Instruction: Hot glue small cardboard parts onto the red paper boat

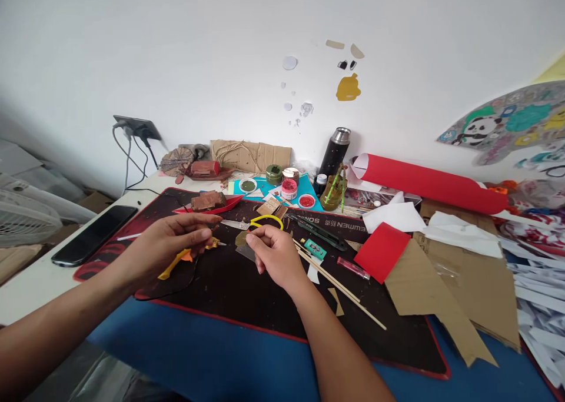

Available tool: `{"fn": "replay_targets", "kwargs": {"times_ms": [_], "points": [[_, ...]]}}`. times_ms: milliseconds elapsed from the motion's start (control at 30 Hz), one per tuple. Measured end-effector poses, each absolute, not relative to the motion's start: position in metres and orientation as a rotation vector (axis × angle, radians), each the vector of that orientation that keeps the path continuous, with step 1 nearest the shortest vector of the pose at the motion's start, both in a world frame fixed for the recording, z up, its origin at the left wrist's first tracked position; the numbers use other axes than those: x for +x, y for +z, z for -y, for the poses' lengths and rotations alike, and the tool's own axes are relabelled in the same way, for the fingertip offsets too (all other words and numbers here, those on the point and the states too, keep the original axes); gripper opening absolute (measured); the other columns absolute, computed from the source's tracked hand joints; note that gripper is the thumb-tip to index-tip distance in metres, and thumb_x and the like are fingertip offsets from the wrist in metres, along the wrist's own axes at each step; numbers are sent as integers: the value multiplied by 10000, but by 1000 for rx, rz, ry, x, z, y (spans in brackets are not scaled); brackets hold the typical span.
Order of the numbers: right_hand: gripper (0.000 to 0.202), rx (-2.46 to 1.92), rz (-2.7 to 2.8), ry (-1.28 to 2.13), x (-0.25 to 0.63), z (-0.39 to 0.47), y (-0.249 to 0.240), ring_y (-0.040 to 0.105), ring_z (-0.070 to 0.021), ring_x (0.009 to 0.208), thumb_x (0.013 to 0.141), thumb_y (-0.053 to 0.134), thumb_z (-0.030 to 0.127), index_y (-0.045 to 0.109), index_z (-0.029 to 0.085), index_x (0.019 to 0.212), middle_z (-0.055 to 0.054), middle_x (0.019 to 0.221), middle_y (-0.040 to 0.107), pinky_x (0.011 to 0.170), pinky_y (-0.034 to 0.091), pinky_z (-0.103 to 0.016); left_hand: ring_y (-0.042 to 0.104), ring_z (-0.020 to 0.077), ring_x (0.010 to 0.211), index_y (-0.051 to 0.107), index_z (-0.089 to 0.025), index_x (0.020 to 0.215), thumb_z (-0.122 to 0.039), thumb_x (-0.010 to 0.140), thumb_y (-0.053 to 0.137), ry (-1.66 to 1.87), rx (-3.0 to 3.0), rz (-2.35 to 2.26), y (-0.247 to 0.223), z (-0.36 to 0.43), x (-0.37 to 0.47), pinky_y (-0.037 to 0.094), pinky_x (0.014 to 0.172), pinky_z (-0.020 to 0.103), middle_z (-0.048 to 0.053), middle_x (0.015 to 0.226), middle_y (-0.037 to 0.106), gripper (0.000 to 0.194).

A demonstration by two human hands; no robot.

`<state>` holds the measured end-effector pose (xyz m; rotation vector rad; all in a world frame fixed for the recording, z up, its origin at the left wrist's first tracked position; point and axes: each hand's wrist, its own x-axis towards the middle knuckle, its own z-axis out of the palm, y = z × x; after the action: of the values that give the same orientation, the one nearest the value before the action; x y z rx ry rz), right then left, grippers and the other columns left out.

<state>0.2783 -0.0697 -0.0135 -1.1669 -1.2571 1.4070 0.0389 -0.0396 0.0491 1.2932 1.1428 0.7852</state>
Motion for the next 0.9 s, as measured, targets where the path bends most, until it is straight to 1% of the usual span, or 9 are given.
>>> {"fn": "replay_targets", "kwargs": {"times_ms": [133,233,333,500,567,633,733,833,900], "points": [[229,-1315,1535,1388,273,74,-14,499,-110,419,996,643,431,694,212,951,89,533,537,497,355,-246,593,124,604,826,-179,1007,-545,630,1011,928,1162,-1191,49,43,17,482,550,236,14,737,721,557],[174,-1471,1848,1185,264,77,-16,520,-119,491,1003,654,331,739,214,906,53,587,589,550,321,-263,607,124,616,825,-176,950,-552,577,1037,984,1076,-1215,47,48,4,482,544,223,28,760,743,570],[170,-1592,2053,937,256,75,-17,545,-145,559,1010,665,293,776,218,905,14,642,657,591,301,-290,620,132,633,826,-182,954,-567,570,1037,1017,1047,-1238,46,51,-7,483,539,218,36,767,753,584],[183,-1703,2203,760,249,70,-13,670,-207,697,1050,636,302,796,220,1016,-45,782,765,643,337,-310,584,126,603,816,-182,945,-598,569,1021,1054,1049,-1250,45,50,-23,487,539,226,26,711,728,597],[177,-1740,2235,717,248,68,-12,692,-221,733,1050,650,317,789,218,1007,-55,801,774,649,335,-314,576,128,611,819,-181,998,-603,586,1007,1050,1069,-1255,44,51,-28,489,552,233,26,726,735,618],[172,-1778,2235,695,248,68,-12,678,-220,708,1042,668,329,775,214,973,-48,760,752,637,323,-316,580,141,631,821,-185,1099,-613,625,979,1017,1111,-1273,43,53,-35,497,576,250,24,757,744,659],[202,-1761,2143,727,248,70,-13,614,-193,618,1032,668,346,737,216,894,-11,664,679,609,314,-312,612,172,699,820,-205,1197,-638,729,896,918,1250,-1347,41,59,-49,510,655,275,18,814,765,642],[249,-1644,1904,949,246,75,-10,560,-160,535,1028,641,393,690,224,853,28,603,611,572,345,-291,657,216,798,857,-223,1039,-658,789,816,797,1464,-1499,38,67,-67,501,726,282,28,899,814,503],[260,-1559,1722,1204,241,79,-5,527,-133,464,1027,623,431,678,224,878,54,575,587,533,379,-271,664,235,795,842,-231,918,-681,812,762,747,1597,-1586,32,72,-77,482,700,282,29,879,815,469]]}}
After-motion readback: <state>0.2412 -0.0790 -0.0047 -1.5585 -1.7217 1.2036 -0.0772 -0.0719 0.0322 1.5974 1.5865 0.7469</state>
